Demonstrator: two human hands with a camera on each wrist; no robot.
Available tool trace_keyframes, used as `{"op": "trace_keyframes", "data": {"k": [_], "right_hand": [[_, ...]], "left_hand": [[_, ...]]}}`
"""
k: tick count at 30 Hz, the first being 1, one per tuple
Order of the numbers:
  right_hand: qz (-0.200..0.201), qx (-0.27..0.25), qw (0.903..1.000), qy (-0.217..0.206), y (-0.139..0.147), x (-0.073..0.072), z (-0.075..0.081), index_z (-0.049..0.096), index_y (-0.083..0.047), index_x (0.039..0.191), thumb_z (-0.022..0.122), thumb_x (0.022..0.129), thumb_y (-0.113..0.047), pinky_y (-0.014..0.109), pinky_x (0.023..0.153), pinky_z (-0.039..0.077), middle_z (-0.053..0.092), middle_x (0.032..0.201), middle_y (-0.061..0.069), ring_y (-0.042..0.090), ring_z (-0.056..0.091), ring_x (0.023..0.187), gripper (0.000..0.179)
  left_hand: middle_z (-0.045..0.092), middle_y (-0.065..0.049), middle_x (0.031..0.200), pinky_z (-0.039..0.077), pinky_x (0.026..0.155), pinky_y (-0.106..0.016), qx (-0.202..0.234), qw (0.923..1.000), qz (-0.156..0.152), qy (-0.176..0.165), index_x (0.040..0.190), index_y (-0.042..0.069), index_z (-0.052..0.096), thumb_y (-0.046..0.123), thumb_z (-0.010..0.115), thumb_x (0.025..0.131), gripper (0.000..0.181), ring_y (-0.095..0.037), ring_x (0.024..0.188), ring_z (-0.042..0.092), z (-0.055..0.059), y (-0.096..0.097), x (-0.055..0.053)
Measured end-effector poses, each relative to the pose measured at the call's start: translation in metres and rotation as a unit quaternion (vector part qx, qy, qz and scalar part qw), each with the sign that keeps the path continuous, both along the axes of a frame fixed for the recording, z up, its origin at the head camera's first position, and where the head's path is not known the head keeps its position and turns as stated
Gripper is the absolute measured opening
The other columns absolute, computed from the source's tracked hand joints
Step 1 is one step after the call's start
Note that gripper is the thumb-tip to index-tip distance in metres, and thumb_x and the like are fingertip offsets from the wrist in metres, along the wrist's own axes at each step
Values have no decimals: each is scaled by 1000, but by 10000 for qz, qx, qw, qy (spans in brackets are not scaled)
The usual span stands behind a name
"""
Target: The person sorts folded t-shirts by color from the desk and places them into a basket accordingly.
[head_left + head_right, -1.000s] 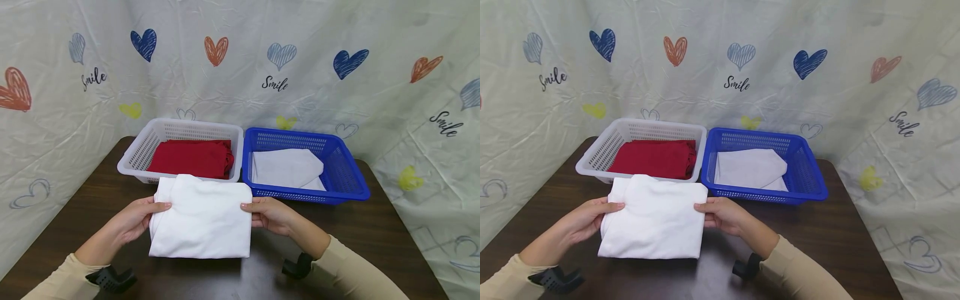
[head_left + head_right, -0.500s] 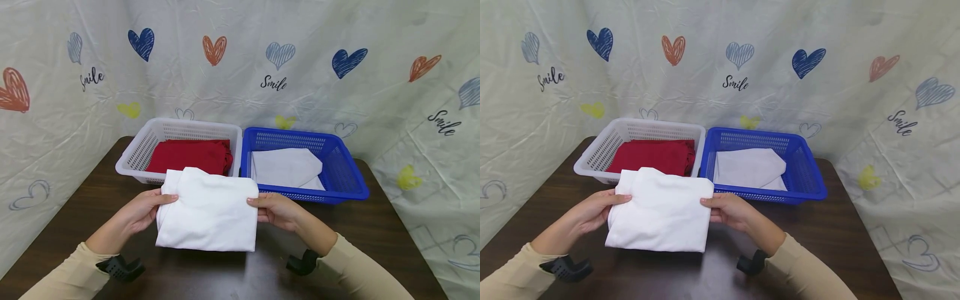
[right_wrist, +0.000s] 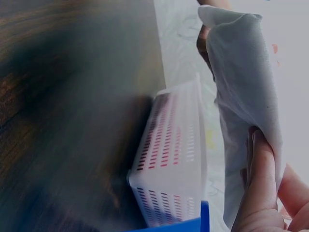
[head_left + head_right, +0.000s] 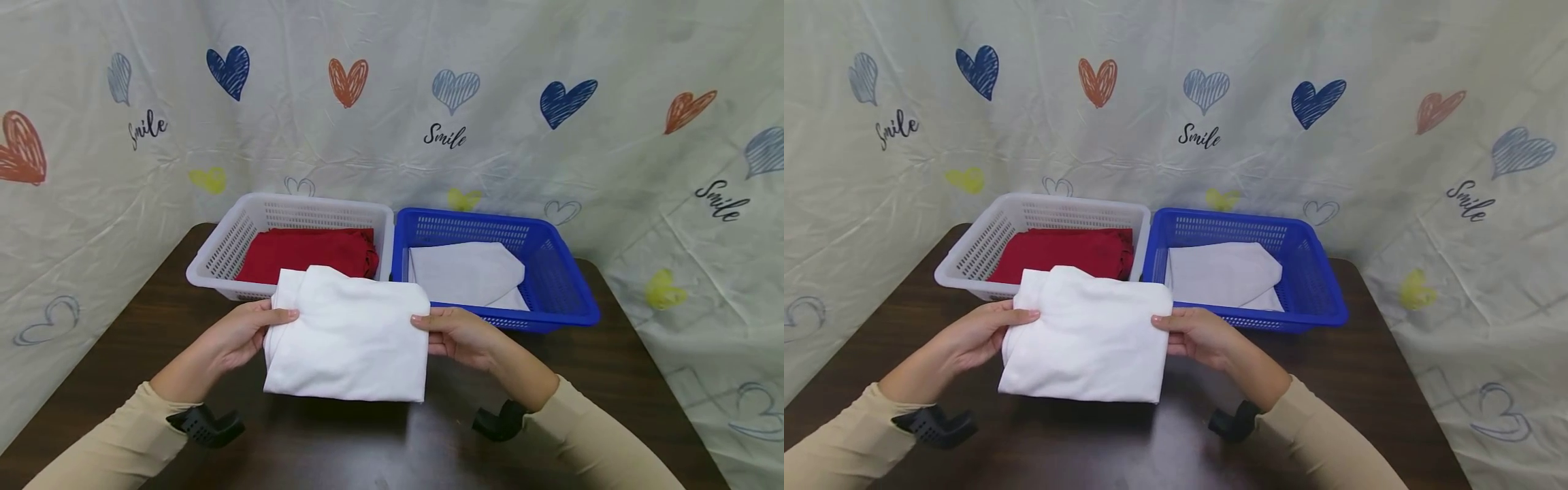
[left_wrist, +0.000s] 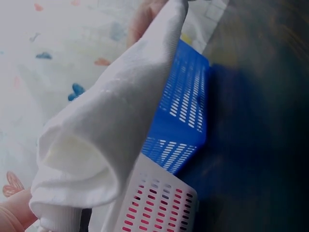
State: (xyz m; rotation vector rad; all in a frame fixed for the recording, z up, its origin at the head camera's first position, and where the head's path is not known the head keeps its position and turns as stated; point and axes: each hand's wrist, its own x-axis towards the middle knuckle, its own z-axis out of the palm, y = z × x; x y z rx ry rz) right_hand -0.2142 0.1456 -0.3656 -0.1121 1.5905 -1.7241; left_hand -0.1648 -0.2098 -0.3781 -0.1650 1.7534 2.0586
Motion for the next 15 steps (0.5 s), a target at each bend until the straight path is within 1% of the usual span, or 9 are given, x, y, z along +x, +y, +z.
{"op": "trace_keyframes", "data": {"k": [5, 9, 11, 15], "right_hand": [[58, -53, 10000, 22, 4, -3, 2, 62, -3, 124, 55, 102, -17, 29, 86, 60, 76, 103, 0, 14, 74, 93, 26], [15, 23, 10000, 81, 8, -5, 5, 61, -2, 126, 55, 103, -18, 28, 86, 60, 76, 103, 0, 14, 74, 93, 29], [2, 38, 9999, 107, 9, -7, 7, 60, -3, 126, 54, 103, -17, 28, 86, 60, 76, 103, 0, 14, 74, 93, 28], [48, 64, 9998, 158, 13, -10, 10, 61, -5, 123, 52, 104, -16, 27, 85, 61, 76, 101, -1, 12, 74, 93, 24]], "left_hand": [[70, 2, 105, 60, 86, -39, 30, 10000, 26, -81, 148, -1, 31, 21, 65, 97, 65, -16, 95, 74, 3, 4, -3], [69, 1, 107, 60, 87, -39, 68, 9999, -21, -74, 148, 0, 31, 22, 64, 97, 65, -16, 96, 74, 4, 7, -7], [69, 1, 108, 59, 88, -39, 68, 9999, 12, -95, 149, 1, 31, 23, 66, 96, 67, -16, 97, 74, 5, 9, -9], [68, 2, 106, 60, 87, -37, 63, 9999, 43, -120, 147, 1, 32, 23, 66, 96, 66, -15, 96, 74, 9, 13, -13]]}}
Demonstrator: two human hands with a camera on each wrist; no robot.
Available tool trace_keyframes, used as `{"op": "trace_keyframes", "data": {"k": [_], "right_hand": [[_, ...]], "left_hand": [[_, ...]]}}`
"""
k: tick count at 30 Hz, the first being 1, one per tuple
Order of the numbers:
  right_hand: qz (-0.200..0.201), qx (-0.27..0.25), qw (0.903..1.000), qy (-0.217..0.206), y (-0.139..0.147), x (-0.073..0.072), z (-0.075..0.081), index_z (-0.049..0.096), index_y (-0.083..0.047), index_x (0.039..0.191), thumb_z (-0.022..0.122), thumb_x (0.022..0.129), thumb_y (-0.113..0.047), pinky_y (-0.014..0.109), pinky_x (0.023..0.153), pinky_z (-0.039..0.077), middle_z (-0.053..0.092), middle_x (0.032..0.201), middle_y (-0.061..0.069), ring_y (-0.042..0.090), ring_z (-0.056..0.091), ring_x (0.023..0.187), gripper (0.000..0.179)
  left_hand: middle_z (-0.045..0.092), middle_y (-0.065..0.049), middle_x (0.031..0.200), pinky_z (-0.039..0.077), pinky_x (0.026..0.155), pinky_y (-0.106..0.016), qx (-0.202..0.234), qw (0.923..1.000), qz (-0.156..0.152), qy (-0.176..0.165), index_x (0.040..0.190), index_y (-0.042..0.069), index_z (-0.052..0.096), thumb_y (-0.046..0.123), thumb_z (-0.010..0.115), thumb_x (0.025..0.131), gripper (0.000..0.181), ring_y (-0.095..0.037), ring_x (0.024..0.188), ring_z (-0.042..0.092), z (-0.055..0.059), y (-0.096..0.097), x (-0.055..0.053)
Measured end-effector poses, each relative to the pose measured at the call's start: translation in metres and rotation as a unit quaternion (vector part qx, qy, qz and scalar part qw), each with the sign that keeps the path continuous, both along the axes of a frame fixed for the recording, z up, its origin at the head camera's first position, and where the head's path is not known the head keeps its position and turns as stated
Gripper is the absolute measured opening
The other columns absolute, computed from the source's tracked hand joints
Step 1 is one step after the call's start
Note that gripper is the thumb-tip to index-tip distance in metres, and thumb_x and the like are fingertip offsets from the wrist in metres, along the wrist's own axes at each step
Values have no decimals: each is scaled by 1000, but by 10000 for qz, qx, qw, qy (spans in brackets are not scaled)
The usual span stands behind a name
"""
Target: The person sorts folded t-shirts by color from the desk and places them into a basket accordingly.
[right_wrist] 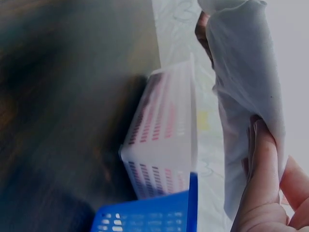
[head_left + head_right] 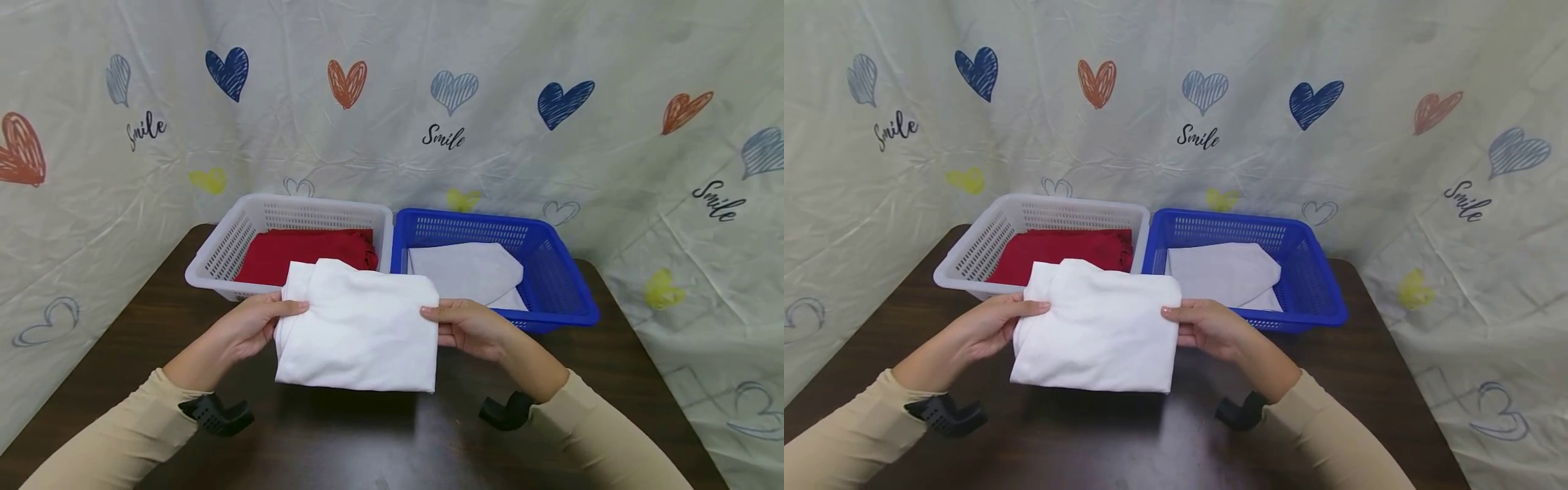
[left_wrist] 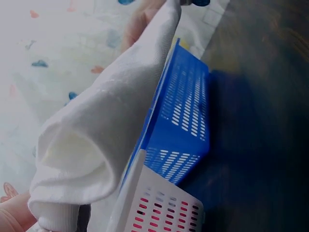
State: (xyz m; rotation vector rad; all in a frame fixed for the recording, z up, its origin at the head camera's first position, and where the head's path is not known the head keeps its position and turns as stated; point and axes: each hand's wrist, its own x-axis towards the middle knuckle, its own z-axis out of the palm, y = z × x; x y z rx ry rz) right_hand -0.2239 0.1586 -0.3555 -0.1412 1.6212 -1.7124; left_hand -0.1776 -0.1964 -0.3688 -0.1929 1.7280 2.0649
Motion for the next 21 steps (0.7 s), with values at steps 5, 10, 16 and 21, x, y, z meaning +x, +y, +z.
{"op": "trace_keyframes", "data": {"k": [5, 10, 16, 21], "right_hand": [[127, -15, 9999, 111, 8, -8, 7, 62, -9, 117, 51, 104, -16, 26, 85, 60, 76, 101, -2, 11, 74, 94, 19], [191, 13, 9997, 169, 15, -18, 16, 60, -8, 118, 51, 104, -16, 25, 86, 60, 76, 101, -3, 11, 73, 95, 19], [210, 41, 9997, 87, 24, -25, 23, 61, -10, 115, 49, 105, -15, 24, 86, 60, 75, 101, -3, 10, 73, 96, 16], [180, -44, 9998, 36, 32, -31, 25, 62, -11, 112, 47, 105, -15, 24, 85, 60, 75, 101, -2, 11, 73, 95, 17]], "left_hand": [[70, 2, 102, 61, 84, -35, 134, 9999, 0, 62, 142, -1, 37, 18, 63, 97, 56, -13, 92, 74, 7, 7, -10], [70, 2, 102, 61, 84, -33, 157, 9998, 1, 104, 143, -1, 37, 19, 62, 98, 55, -14, 92, 74, 12, 13, -18], [65, 0, 110, 60, 86, -32, 206, 9998, -1, 31, 147, 3, 34, 20, 62, 98, 59, -13, 95, 72, 12, 23, -29], [63, -2, 111, 60, 85, -33, 240, 9997, 62, 14, 147, 4, 34, 18, 60, 99, 56, -13, 93, 72, 13, 32, -40]]}}
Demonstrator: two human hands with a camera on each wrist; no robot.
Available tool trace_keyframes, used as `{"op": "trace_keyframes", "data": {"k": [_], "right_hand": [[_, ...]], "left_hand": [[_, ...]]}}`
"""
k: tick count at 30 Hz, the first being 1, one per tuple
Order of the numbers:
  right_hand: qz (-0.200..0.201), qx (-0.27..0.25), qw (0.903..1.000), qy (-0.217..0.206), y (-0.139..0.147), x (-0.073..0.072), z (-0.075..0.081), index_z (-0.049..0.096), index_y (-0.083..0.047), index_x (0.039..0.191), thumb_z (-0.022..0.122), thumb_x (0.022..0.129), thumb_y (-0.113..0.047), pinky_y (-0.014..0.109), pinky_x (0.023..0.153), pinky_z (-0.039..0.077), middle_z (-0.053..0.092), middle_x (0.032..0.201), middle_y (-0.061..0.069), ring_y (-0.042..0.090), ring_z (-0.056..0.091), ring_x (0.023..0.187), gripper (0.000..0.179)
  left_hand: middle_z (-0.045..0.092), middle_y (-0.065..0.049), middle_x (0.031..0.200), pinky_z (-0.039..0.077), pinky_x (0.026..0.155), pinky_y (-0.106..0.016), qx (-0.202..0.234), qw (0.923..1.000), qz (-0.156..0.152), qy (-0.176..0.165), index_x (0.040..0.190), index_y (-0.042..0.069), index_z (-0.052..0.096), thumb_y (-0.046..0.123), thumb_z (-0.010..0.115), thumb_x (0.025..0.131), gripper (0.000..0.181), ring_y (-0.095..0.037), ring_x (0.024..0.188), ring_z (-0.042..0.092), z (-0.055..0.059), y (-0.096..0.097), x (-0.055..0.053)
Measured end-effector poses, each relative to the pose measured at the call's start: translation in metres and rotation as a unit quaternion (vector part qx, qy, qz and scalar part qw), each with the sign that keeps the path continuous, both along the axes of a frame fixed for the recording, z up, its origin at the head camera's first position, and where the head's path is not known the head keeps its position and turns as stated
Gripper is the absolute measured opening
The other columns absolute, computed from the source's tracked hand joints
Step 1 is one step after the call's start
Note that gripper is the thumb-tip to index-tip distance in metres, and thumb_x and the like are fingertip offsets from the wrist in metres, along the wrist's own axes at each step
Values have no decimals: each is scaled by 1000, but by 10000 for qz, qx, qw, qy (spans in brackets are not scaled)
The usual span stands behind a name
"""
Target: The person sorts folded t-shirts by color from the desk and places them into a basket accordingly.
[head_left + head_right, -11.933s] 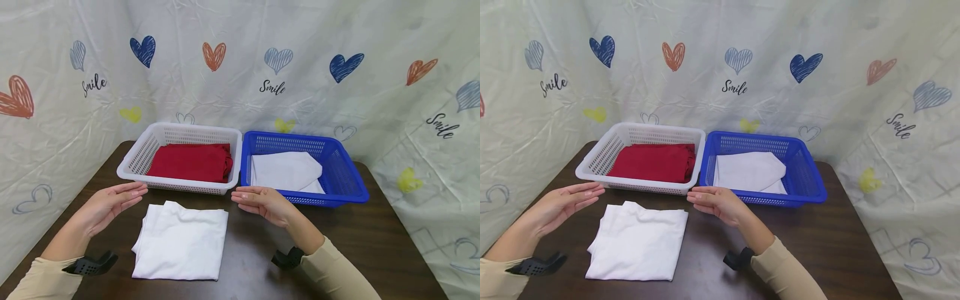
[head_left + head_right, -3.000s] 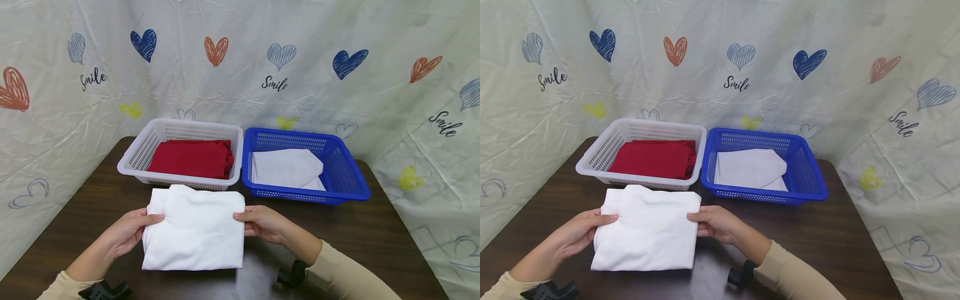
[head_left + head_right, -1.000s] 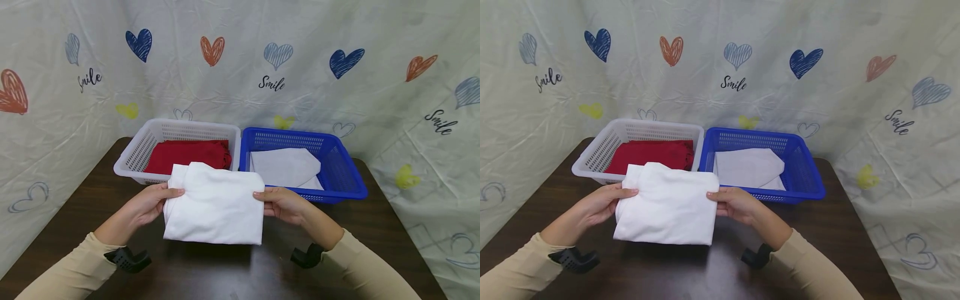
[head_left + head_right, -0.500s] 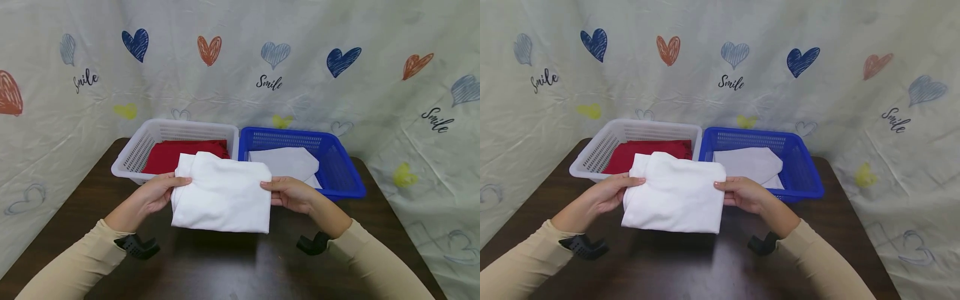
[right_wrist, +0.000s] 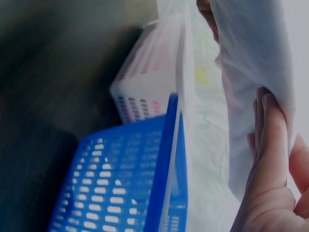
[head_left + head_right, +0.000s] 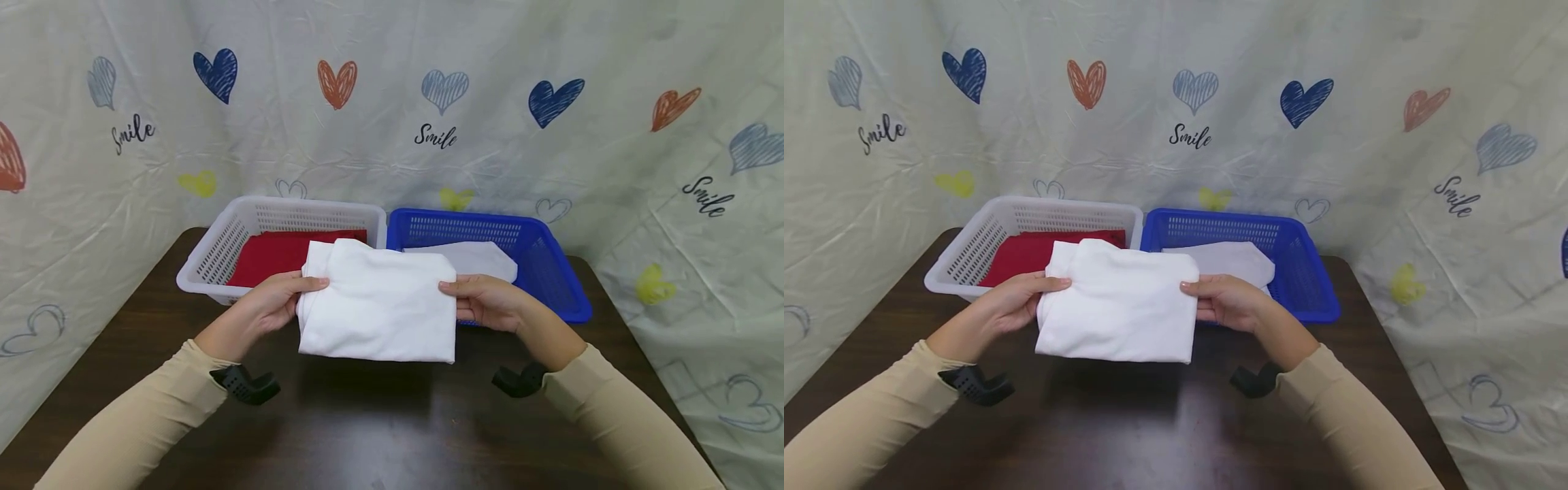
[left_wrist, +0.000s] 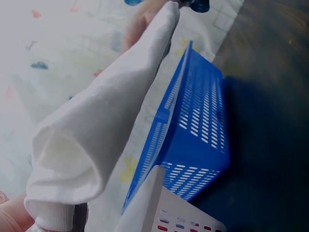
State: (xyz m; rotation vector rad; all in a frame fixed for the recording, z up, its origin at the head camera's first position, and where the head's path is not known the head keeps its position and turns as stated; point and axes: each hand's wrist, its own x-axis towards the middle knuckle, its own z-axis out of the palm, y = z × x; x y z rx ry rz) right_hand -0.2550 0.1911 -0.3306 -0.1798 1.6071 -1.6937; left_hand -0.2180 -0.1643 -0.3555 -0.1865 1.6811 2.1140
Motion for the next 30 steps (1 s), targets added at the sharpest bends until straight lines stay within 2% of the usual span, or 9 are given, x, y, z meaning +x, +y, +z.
{"op": "trace_keyframes", "data": {"k": [7, 12, 19, 30], "right_hand": [[-29, 43, 10000, 46, 11, -13, 4, 64, -13, 113, 47, 106, -15, 25, 86, 60, 75, 103, -1, 12, 74, 96, 18], [-131, 18, 9998, -123, 18, -23, 7, 66, -15, 113, 46, 106, -16, 25, 85, 60, 75, 104, 0, 13, 74, 95, 21], [-151, -630, 9970, -426, 29, -34, 13, 65, -14, 118, 40, 107, -15, 25, 86, 60, 74, 108, 3, 15, 74, 97, 27], [210, -1134, 9920, -512, 45, -51, 18, 65, -10, 116, 35, 109, -13, 26, 86, 60, 74, 108, 6, 17, 74, 99, 32]], "left_hand": [[62, -2, 113, 60, 85, -36, 11, 10000, 67, 3, 145, 5, 37, 18, 60, 99, 52, -14, 91, 73, 2, 13, -14], [62, -3, 114, 59, 87, -37, 88, 9999, 144, -24, 145, 5, 39, 17, 60, 99, 52, -14, 90, 72, 4, 23, -23], [60, -5, 118, 58, 88, -38, 20, 9998, 210, 61, 144, 7, 40, 16, 61, 99, 51, -13, 90, 72, 9, 35, -35], [62, -3, 111, 59, 86, -33, 100, 9990, 434, -68, 139, 6, 46, 14, 63, 97, 46, -12, 85, 71, 17, 51, -56]]}}
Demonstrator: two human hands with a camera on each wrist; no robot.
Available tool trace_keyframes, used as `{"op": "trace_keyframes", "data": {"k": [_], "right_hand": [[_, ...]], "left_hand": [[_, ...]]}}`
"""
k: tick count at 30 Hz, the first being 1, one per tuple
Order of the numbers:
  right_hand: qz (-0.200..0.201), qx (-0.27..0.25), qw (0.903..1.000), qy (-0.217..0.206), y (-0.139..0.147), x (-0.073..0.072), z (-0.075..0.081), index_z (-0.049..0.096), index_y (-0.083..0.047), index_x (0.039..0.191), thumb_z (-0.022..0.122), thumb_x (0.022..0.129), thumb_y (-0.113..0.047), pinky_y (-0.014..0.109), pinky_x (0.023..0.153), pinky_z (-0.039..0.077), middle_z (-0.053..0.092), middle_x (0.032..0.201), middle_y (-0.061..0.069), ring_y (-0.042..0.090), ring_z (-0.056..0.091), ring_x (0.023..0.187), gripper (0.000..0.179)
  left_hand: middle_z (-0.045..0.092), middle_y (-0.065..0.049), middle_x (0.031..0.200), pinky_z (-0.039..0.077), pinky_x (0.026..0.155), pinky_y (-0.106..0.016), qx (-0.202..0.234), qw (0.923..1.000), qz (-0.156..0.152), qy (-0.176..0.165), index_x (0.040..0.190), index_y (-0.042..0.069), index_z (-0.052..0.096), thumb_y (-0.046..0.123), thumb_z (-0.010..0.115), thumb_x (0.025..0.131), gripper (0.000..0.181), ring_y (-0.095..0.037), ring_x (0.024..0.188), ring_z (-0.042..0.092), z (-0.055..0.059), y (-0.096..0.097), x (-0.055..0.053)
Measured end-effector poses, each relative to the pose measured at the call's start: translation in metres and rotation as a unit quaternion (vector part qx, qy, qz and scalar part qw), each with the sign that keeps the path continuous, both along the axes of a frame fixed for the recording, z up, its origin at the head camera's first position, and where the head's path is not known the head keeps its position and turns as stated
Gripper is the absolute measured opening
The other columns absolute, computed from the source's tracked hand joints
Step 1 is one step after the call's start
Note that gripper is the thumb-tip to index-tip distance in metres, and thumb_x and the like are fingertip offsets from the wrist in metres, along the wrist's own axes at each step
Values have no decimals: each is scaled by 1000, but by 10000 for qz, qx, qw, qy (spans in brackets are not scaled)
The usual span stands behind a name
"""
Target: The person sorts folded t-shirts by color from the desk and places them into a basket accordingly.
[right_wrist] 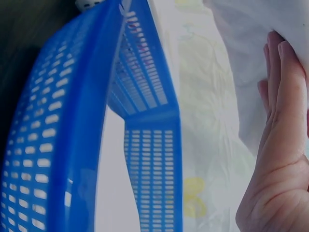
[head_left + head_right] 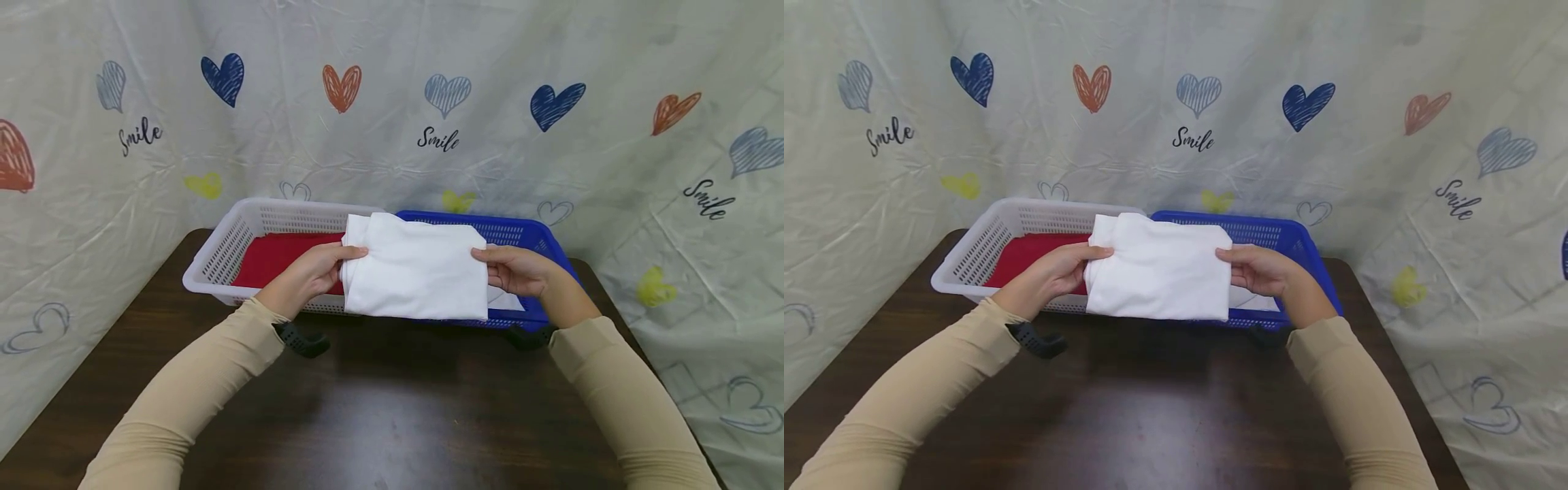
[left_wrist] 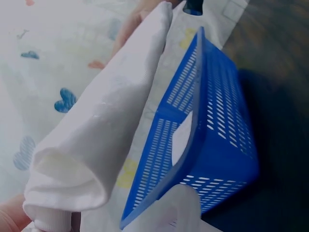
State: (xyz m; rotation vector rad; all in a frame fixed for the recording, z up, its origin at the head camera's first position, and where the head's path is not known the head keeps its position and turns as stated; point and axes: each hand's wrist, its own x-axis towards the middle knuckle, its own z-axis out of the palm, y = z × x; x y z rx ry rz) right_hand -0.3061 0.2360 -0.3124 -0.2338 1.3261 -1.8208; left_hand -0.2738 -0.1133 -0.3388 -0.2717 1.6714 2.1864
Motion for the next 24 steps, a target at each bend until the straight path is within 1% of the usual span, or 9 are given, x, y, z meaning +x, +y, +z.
{"op": "trace_keyframes", "data": {"k": [3, 6, 12, 16, 19, 21, 24], "right_hand": [[24, -1, 10000, 14, 6, -4, 2, 66, -10, 116, 35, 109, -15, 25, 86, 59, 74, 108, 5, 16, 74, 98, 32], [-76, 84, 9999, -18, 11, -6, 5, 66, -10, 114, 35, 109, -15, 25, 86, 60, 75, 107, 5, 16, 74, 97, 32], [-302, 496, 9983, 110, 15, -11, 8, 65, -10, 114, 35, 109, -15, 24, 85, 60, 75, 104, 4, 15, 74, 95, 31], [-463, 650, 9966, 208, 19, -14, 9, 67, -10, 109, 38, 108, -15, 23, 82, 60, 75, 100, 3, 13, 75, 91, 29], [-592, 672, 9957, 243, 24, -17, 10, 68, -10, 105, 39, 107, -15, 22, 79, 61, 75, 97, 3, 12, 75, 88, 29], [-630, 646, 9955, 299, 27, -19, 11, 68, -10, 104, 39, 108, -15, 22, 78, 61, 75, 96, 3, 12, 75, 87, 30], [-664, 537, 9958, 328, 33, -22, 12, 68, -9, 104, 37, 108, -14, 22, 77, 61, 75, 96, 3, 12, 75, 86, 31]], "left_hand": [[60, -3, 111, 59, 84, -32, 123, 9999, -45, -55, 137, 6, 46, 14, 63, 97, 44, -12, 85, 70, 2, 6, -6], [60, -3, 108, 59, 81, -31, 160, 9998, -49, -58, 134, 5, 47, 13, 63, 97, 41, -11, 82, 71, 3, 11, -12], [64, -1, 94, 60, 74, -27, -77, 9998, 158, -9, 125, 2, 54, 9, 66, 94, 34, -8, 70, 70, 5, 20, -19], [64, -1, 95, 61, 70, -24, -110, 9998, 171, -30, 128, 0, 54, 8, 66, 94, 37, -7, 70, 69, 7, 26, -24], [63, -2, 99, 61, 74, -25, -90, 9998, 146, -32, 132, 0, 53, 8, 66, 94, 41, -8, 72, 68, 10, 32, -29], [63, -2, 100, 60, 79, -27, -70, 9999, 123, -24, 133, 0, 52, 7, 65, 94, 42, -8, 72, 68, 12, 36, -32], [64, -2, 97, 58, 85, -31, -66, 9998, 183, -81, 131, 0, 54, 8, 67, 93, 41, -9, 70, 69, 14, 43, -37]]}}
